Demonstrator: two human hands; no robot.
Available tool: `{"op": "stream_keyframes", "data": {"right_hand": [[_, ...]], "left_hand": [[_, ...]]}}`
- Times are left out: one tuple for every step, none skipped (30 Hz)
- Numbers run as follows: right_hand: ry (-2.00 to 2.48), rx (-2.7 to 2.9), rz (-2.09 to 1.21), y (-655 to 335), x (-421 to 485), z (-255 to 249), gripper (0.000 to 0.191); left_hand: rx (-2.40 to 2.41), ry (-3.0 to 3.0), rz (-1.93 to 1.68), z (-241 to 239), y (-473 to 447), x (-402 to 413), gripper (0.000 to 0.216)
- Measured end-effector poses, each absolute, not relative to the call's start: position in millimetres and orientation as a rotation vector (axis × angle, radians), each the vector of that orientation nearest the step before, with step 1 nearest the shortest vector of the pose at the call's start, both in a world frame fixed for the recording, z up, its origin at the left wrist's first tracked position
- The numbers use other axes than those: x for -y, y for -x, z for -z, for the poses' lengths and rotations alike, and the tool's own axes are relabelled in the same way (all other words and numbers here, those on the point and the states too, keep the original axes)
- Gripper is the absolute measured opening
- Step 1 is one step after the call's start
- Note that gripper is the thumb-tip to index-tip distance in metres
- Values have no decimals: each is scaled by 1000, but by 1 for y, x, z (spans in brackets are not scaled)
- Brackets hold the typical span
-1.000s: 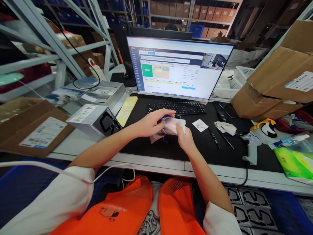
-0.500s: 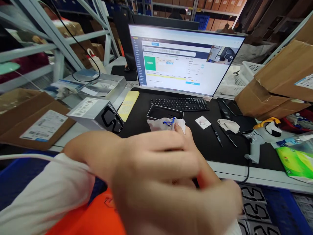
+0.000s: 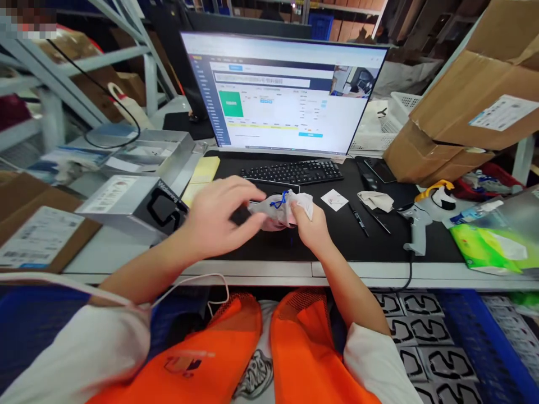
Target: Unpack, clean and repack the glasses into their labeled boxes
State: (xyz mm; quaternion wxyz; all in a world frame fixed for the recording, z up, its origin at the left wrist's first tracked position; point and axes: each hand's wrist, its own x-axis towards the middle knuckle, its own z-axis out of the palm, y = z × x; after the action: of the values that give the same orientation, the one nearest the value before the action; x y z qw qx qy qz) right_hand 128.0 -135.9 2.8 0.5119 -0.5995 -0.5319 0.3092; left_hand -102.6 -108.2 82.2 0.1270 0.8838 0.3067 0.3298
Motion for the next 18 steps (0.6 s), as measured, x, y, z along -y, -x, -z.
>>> {"op": "stream_keyframes", "data": {"right_hand": [[1439, 1268, -707, -127, 137, -4, 31], [1437, 1260, -668, -126, 137, -5, 29], [1438, 1256, -622, -125, 138, -5, 27], [1439, 1268, -572, -123, 138, -5, 25], [1436, 1294, -519, -121, 138, -4, 23], [1438, 1332, -471, -119, 138, -4, 20], [1446, 1373, -431, -118, 137, -3, 18], [1461, 1413, -400, -117, 137, -2, 16], [1485, 1444, -375, -118, 136, -1, 15], [1514, 1470, -356, -118, 136, -1, 14], [1544, 1500, -339, -120, 136, 0, 14], [1568, 1548, -319, -121, 136, 0, 14], [1586, 1614, -285, -123, 136, -1, 14], [1607, 1693, -240, -124, 137, -1, 13], [1638, 1776, -183, -125, 137, -2, 13], [1678, 1854, -121, -125, 137, -2, 11], [1728, 1915, -59, -124, 136, -2, 10], [1785, 1956, -11, -123, 136, -2, 10]], "left_hand": [[-947, -2564, -902, -72, 88, 101, 43], [-995, -2526, -834, -62, 77, 94, 49], [-1020, -2476, -767, -52, 68, 89, 52], [-1037, -2417, -724, -44, 62, 84, 53], [-1046, -2366, -715, -38, 58, 81, 50], [-1047, -2331, -726, -34, 56, 78, 45], [-1043, -2311, -749, -31, 55, 76, 39], [-1031, -2306, -762, -30, 54, 74, 34], [-1008, -2308, -762, -30, 53, 73, 30], [-978, -2307, -754, -29, 53, 72, 28], [-949, -2302, -750, -29, 52, 71, 28], [-931, -2294, -759, -29, 51, 71, 27], [-919, -2285, -778, -28, 50, 71, 26], [-913, -2275, -802, -26, 49, 73, 26], [-910, -2265, -819, -25, 47, 74, 25], [-913, -2255, -819, -23, 45, 76, 25], [-918, -2245, -797, -20, 44, 77, 25], [-924, -2228, -755, -18, 42, 78, 25]]}}
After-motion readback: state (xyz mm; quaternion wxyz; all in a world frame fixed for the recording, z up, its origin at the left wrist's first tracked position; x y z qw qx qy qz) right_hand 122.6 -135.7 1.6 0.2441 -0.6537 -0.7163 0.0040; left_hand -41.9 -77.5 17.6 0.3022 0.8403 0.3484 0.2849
